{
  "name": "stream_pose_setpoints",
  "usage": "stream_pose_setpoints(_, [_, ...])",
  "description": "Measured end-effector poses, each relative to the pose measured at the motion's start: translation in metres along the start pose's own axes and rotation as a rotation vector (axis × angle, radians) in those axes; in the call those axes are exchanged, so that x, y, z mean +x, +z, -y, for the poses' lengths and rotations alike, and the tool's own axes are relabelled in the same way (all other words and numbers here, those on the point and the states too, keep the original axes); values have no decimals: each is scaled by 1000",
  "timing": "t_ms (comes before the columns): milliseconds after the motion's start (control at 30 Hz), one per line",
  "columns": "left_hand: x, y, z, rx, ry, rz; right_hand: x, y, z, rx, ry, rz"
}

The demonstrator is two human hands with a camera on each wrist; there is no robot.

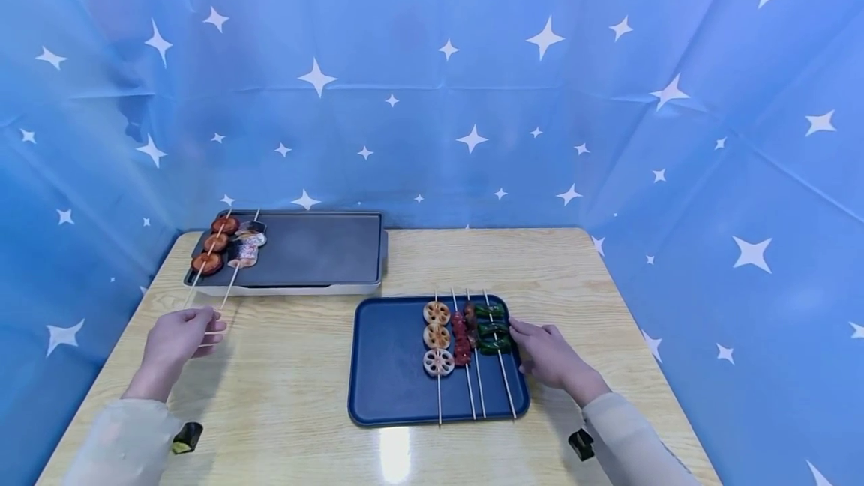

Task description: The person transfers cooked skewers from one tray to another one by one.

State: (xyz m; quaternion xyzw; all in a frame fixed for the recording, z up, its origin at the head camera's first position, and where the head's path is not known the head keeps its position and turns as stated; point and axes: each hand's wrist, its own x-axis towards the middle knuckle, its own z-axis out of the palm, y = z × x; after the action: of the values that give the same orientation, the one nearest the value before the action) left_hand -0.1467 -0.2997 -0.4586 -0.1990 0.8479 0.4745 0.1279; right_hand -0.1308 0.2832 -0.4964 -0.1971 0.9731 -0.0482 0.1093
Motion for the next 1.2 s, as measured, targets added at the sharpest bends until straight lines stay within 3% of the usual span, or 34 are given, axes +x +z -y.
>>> stream_pose_setpoints(233, [8, 4, 4, -54, -46, 37, 0, -1, -1, -8, -7, -3])
stream_pose_setpoints(467, [18, 9, 6, -228, 2, 135, 1, -2, -2, -4, -2, -2])
stream_pose_setpoints(667, [23, 7, 5, -355, 6, 195, 0, -1, -1, -3, -6, 2])
stream_pose_setpoints(1200, [38, 8, 2, -306, 17, 243, 0, 2, -1, -16, -8, -14])
